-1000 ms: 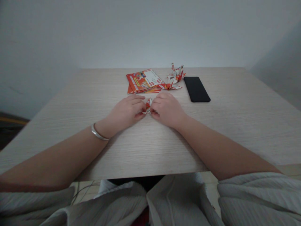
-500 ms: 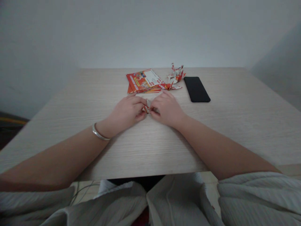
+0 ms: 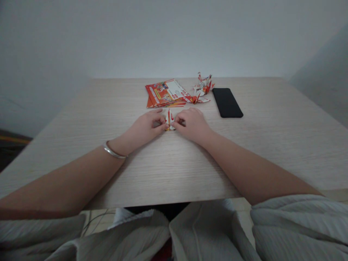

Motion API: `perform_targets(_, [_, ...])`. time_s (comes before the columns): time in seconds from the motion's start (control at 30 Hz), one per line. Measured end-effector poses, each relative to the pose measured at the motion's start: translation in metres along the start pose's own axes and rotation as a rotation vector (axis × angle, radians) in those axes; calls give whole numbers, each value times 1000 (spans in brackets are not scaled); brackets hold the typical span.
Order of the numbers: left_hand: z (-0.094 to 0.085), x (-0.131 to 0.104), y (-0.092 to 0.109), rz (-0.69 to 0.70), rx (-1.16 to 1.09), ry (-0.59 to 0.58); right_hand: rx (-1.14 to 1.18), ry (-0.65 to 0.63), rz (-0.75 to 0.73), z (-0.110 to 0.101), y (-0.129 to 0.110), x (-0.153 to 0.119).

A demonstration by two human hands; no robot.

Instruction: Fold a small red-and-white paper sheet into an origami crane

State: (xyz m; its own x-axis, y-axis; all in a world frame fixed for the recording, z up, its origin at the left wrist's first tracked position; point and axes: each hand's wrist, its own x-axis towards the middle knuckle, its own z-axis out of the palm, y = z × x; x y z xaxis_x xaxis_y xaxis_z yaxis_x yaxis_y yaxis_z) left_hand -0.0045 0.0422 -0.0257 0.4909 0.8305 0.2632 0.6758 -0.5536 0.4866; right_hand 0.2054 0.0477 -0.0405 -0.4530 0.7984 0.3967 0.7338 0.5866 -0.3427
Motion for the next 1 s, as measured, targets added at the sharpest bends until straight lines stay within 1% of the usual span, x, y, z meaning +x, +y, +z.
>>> perform_targets(0.13, [1,0,2,-35,-13,2,-10,12,57,2,-2,1])
perform_targets(0.3, [3,-3,5,-112,105,32,31,10,98,2,-4,1])
perform_targets(0.5, [3,-5,6,-74,106,93,-25,19,123,3,-5,1])
perform_targets(0.7, [2,-7,5,-20,200,41,-25,58,113,7,-2,0])
perform_targets(0.8, [2,-6,4,-24,231,38,13,66,88,7,-2,-1])
perform_targets(0.9, [2,-6,5,-11,265,34,30,34,10,3,-3,-2])
perform_targets(1.0, [1,-7,8,2,292,32,-3,6,-68,-2,-7,-5])
